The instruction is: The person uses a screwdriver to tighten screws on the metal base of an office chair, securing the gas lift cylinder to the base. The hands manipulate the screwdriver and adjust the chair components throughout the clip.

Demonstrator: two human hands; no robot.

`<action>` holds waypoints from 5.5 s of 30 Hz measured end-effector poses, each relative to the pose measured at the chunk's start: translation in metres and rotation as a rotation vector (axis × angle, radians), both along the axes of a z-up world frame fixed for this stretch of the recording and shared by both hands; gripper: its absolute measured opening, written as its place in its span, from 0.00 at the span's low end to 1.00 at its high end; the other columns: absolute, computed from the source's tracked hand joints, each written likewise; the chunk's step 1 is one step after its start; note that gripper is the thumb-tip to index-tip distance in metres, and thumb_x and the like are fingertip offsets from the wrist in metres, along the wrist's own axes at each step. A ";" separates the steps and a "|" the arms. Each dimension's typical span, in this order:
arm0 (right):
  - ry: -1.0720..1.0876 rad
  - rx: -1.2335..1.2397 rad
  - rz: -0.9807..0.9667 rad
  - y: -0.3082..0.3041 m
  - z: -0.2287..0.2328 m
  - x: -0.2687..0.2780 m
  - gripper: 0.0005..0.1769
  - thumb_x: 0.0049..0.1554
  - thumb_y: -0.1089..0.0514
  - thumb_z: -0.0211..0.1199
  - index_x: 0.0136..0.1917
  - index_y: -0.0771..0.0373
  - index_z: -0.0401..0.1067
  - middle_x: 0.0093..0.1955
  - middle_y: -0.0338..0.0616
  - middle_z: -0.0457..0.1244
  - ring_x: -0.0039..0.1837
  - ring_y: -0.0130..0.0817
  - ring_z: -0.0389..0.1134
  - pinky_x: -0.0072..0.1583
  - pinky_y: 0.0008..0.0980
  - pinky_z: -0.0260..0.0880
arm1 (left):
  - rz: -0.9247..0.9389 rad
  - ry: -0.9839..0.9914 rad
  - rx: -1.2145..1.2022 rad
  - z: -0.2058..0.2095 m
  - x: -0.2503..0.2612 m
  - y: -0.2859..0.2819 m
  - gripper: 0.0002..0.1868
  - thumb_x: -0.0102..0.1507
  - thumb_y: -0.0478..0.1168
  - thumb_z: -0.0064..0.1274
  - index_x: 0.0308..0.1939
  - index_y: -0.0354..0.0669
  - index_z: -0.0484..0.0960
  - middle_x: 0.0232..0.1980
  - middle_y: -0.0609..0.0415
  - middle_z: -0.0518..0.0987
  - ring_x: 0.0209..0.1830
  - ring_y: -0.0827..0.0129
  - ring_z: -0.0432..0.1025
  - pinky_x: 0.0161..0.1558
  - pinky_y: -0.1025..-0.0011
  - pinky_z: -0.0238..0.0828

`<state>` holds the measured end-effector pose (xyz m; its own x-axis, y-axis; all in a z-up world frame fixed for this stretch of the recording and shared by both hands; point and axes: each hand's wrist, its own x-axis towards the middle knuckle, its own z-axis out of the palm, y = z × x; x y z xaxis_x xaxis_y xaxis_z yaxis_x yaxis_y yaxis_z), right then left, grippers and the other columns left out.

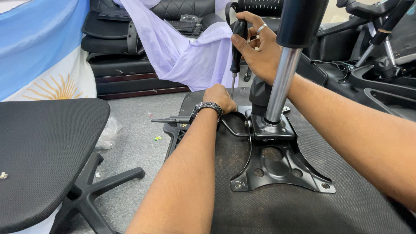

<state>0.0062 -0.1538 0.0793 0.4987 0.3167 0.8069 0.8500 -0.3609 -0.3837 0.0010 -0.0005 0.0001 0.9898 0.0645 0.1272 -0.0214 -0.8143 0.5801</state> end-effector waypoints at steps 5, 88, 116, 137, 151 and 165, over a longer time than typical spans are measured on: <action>-0.051 0.043 0.044 0.000 -0.002 0.006 0.25 0.71 0.49 0.60 0.76 0.57 0.60 0.52 0.40 0.63 0.47 0.21 0.64 0.48 0.26 0.71 | 0.006 -0.020 0.013 -0.002 0.001 0.000 0.21 0.45 0.44 0.75 0.41 0.45 0.90 0.51 0.43 0.84 0.55 0.56 0.79 0.58 0.66 0.74; 0.966 0.543 0.198 -0.110 0.014 -0.057 0.06 0.58 0.62 0.66 0.42 0.61 0.70 0.32 0.32 0.59 0.25 0.13 0.53 0.26 0.15 0.47 | -0.648 -0.188 -0.913 0.072 -0.016 -0.051 0.18 0.57 0.42 0.64 0.49 0.39 0.89 0.42 0.56 0.87 0.44 0.73 0.77 0.53 0.71 0.73; 1.150 0.611 -0.632 -0.351 -0.124 -0.192 0.16 0.52 0.64 0.63 0.55 0.64 0.74 0.37 0.47 0.65 0.24 0.25 0.47 0.26 0.29 0.43 | -0.566 -0.677 -0.579 0.042 -0.205 -0.217 0.07 0.64 0.39 0.50 0.41 0.42 0.81 0.43 0.48 0.82 0.48 0.50 0.75 0.52 0.55 0.71; 1.621 0.484 -1.130 -0.448 -0.363 -0.276 0.19 0.52 0.62 0.76 0.50 0.78 0.74 0.26 0.52 0.60 0.25 0.38 0.55 0.29 0.39 0.51 | -0.908 -0.258 0.041 -0.014 -0.220 -0.281 0.16 0.57 0.48 0.50 0.32 0.44 0.89 0.33 0.41 0.85 0.35 0.47 0.80 0.45 0.53 0.73; 1.235 0.614 -0.824 -0.352 -0.186 -0.238 0.25 0.62 0.58 0.62 0.72 0.59 0.65 0.29 0.44 0.59 0.29 0.30 0.54 0.31 0.34 0.52 | -0.893 -0.404 -0.374 -0.011 -0.215 -0.270 0.13 0.58 0.41 0.50 0.36 0.40 0.88 0.37 0.40 0.84 0.39 0.47 0.79 0.47 0.54 0.74; 1.175 0.647 -0.315 -0.226 -0.055 -0.174 0.15 0.68 0.50 0.50 0.61 0.61 0.66 0.43 0.52 0.68 0.33 0.34 0.69 0.34 0.29 0.71 | 0.273 -1.131 -0.449 0.042 -0.177 -0.143 0.28 0.61 0.36 0.56 0.65 0.34 0.69 0.63 0.37 0.69 0.67 0.47 0.62 0.67 0.53 0.57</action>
<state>-0.1673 -0.3797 0.0239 0.9635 -0.2022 -0.1755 -0.1709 0.0402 -0.9845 -0.1759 -0.1439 0.0421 0.2871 0.5090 0.8115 -0.5511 -0.6052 0.5745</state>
